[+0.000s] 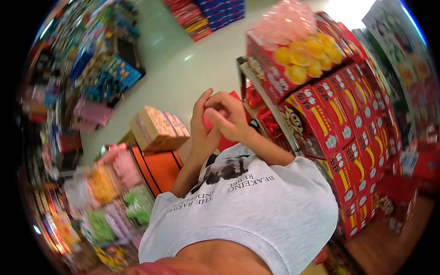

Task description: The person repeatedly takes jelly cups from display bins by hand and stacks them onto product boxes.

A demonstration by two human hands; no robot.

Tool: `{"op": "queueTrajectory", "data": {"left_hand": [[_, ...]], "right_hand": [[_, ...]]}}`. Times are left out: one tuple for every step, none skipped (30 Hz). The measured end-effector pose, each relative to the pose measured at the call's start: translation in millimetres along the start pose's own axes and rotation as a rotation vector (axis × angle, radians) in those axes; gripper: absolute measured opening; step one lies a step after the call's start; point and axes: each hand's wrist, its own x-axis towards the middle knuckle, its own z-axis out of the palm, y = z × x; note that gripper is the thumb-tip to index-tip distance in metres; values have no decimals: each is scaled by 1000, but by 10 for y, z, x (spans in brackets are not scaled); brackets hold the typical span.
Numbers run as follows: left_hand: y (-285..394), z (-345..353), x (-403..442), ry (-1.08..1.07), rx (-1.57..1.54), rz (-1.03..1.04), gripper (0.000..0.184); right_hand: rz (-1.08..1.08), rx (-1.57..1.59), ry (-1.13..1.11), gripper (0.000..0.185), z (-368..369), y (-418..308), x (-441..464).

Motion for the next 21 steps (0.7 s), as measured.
{"op": "queueTrajectory", "data": {"left_hand": [[18, -117, -173, 59, 14, -19, 62], [38, -226, -361, 138, -138, -90, 56], [55, -334, -550, 220, -293, -152, 51], [5, -468, -719, 287, -115, -66, 49], [-20, -570, -930, 348, -101, -86, 49], [-35, -669, -1135, 394, -125, -141, 49], [-24, -757, -1301, 437, -151, -190, 49], [44, -831, -1451, 493, -224, -236, 51], [56, -907, -1596, 542, -211, -241, 51], [45, -970, -1739, 608, -157, -189, 53], [43, -1035, -1884, 671, -102, -139, 54], [57, -1105, -2019, 717, -89, -149, 54], [78, -1172, -2154, 777, -28, -139, 56], [113, -1221, -2291, 842, 37, -137, 58], [162, -1279, -2442, 904, 54, -161, 58], [217, -1355, -2590, 939, 21, -223, 62], [256, -1412, -2742, 975, -13, -285, 67], [272, -1470, -2904, 1040, 6, -307, 67], [272, -1548, -3059, 1111, 56, -319, 67], [264, -1613, -3200, 1177, 107, -332, 67], [256, -1662, -3340, 1241, 157, -348, 68]], "right_hand": [[69, 33, -88, 22, 207, 2, -124], [141, 64, -176, 30, 399, 16, -241], [160, 82, -234, 30, 578, 45, -349], [160, 86, -309, 37, 735, 74, -458], [160, 92, -384, 44, 881, 99, -578], [204, 100, -483, 52, 1006, 126, -686], [216, 121, -536, 52, 1148, 146, -795], [205, 155, -599, 55, 1305, 162, -918], [194, 190, -657, 58, 1459, 169, -1033], [191, 217, -706, 60, 1587, 169, -1111], [190, 244, -754, 61, 1714, 170, -1188], [186, 261, -814, 63, 1835, 162, -1242], [187, 279, -879, 65, 1954, 149, -1297], [194, 302, -949, 67, 2063, 131, -1352], [201, 328, -1025, 69, 2190, 120, -1423], [206, 358, -1105, 71, 2335, 117, -1504], [230, 391, -1168, 71, 2465, 119, -1602], [230, 414, -1247, 76, 2601, 120, -1708], [222, 434, -1324, 82, 2757, 126, -1809], [236, 463, -1377, 82, 2915, 111, -1898], [177, 491, -1440, 88, 3072, 74, -1989]]}}
